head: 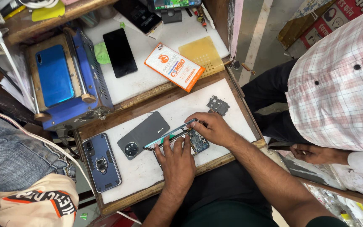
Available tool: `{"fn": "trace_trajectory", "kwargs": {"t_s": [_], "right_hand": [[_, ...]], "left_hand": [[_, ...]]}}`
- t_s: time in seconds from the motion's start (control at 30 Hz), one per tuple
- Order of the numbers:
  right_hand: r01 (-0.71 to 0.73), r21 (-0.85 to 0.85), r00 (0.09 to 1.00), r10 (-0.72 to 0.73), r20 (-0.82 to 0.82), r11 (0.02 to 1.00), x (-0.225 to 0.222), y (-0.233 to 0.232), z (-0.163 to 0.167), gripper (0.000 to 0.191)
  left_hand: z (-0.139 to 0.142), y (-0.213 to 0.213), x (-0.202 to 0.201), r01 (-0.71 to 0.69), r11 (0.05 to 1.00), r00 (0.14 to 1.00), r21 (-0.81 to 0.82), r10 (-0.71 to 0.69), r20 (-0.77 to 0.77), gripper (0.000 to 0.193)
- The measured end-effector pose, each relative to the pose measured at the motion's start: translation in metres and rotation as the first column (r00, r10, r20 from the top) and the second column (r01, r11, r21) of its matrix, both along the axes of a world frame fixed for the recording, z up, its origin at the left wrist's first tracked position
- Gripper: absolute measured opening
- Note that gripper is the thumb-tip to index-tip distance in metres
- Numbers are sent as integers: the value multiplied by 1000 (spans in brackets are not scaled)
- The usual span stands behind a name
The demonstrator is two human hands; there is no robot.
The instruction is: The person assembles a smartphone by placing the motherboard into the chassis, connecting ribbon cables, and attaching the back cover. They then handle a roll of blue tape and place it on the workbench.
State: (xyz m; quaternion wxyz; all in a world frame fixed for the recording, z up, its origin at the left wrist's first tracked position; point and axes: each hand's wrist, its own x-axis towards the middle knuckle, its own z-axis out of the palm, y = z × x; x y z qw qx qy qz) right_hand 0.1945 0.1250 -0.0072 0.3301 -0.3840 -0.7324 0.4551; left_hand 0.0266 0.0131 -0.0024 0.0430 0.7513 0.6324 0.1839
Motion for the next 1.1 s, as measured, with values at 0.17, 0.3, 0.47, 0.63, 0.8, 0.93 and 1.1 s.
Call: {"fn": "trace_trajectory", "kwargs": {"t_s": [0.17, 0.3, 0.47, 0.63, 0.8, 0.93, 1.1], "right_hand": [[22, -47, 999, -21, 28, 999, -1, 1, 0, 18], [24, -5, 1000, -24, 12, 1000, -1, 2, 2, 19], [15, -32, 1000, -15, -12, 999, 0, 0, 0, 18], [37, -26, 999, -36, 27, 999, 1, 1, -2, 18], [19, -19, 1000, -18, 15, 1000, 0, 1, 1, 18], [5, -25, 1000, -5, 28, 1000, -1, 2, 3, 18], [10, -46, 999, -8, 44, 999, -1, 2, 2, 19]], "left_hand": [[1, -2, 7, -14, 999, 995, 40, 18, -95, 42], [4, 0, 16, 1, 998, 986, 61, 9, -168, 44], [5, -1, 19, 35, 998, 969, 47, -23, -246, 45], [3, 2, 7, 20, 1000, 994, 6, -19, -104, 45], [4, -7, -7, 83, 996, 994, 30, -84, 67, 54], [1, -8, -8, 69, 997, 996, 22, -70, 52, 54], [-6, -2, -8, 69, 998, 996, 7, -69, 48, 52]]}}
